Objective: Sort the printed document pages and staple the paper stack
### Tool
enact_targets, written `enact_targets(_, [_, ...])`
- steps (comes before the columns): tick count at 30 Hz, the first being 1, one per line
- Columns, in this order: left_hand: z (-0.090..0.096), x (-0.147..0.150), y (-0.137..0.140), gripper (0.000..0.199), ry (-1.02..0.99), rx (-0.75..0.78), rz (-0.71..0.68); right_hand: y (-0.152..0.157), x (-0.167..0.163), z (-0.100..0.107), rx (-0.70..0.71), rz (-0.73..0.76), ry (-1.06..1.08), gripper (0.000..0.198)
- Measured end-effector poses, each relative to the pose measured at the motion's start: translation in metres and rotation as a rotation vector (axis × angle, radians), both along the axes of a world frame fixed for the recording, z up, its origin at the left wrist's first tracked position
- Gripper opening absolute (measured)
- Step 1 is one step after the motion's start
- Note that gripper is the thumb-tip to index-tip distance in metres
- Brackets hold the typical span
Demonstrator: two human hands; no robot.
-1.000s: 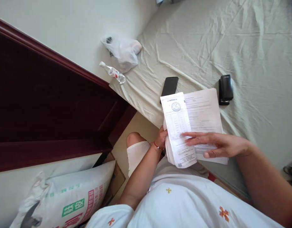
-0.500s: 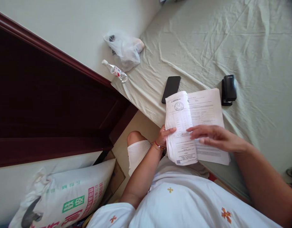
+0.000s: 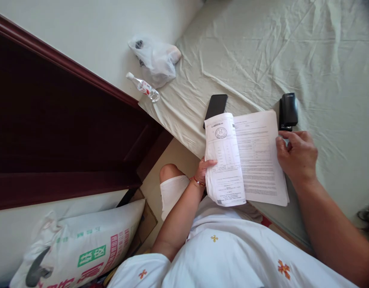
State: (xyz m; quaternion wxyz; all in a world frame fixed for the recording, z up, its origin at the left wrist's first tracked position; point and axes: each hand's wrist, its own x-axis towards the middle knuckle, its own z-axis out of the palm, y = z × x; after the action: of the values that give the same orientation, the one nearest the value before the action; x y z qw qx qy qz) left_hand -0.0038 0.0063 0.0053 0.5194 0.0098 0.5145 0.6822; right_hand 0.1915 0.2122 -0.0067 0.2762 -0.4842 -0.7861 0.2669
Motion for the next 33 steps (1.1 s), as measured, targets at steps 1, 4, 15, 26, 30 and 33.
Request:
enact_targets(1, [0.0009, 0.0001, 0.0002, 0.084, -0.004, -0.002, -0.004, -0.0006, 0.0000, 0.0001, -0.005, 0.004, 0.007, 0.037])
enact_targets(4, [0.0032, 0.0005, 0.0012, 0.082, -0.004, -0.001, -0.004, -0.0009, -0.0002, 0.0010, 0.000, 0.014, 0.039, 0.037])
enact_targets(15, [0.0061, 0.0015, 0.0027, 0.080, -0.018, -0.004, 0.018, 0.0007, -0.0005, 0.0012, -0.057, 0.046, -0.011, 0.024])
enact_targets(26, [0.0023, 0.0010, 0.0023, 0.080, -0.020, 0.012, 0.007, 0.0009, 0.0009, 0.0044, -0.130, 0.079, 0.081, 0.032])
enact_targets(30, [0.0021, 0.0007, 0.0021, 0.082, -0.024, 0.020, -0.005, 0.0011, 0.0024, 0.0025, -0.156, 0.120, 0.130, 0.029])
enact_targets(33, [0.0019, -0.0002, 0.0017, 0.080, -0.028, 0.026, -0.005, 0.0036, 0.0026, -0.0003, -0.134, 0.140, 0.122, 0.026])
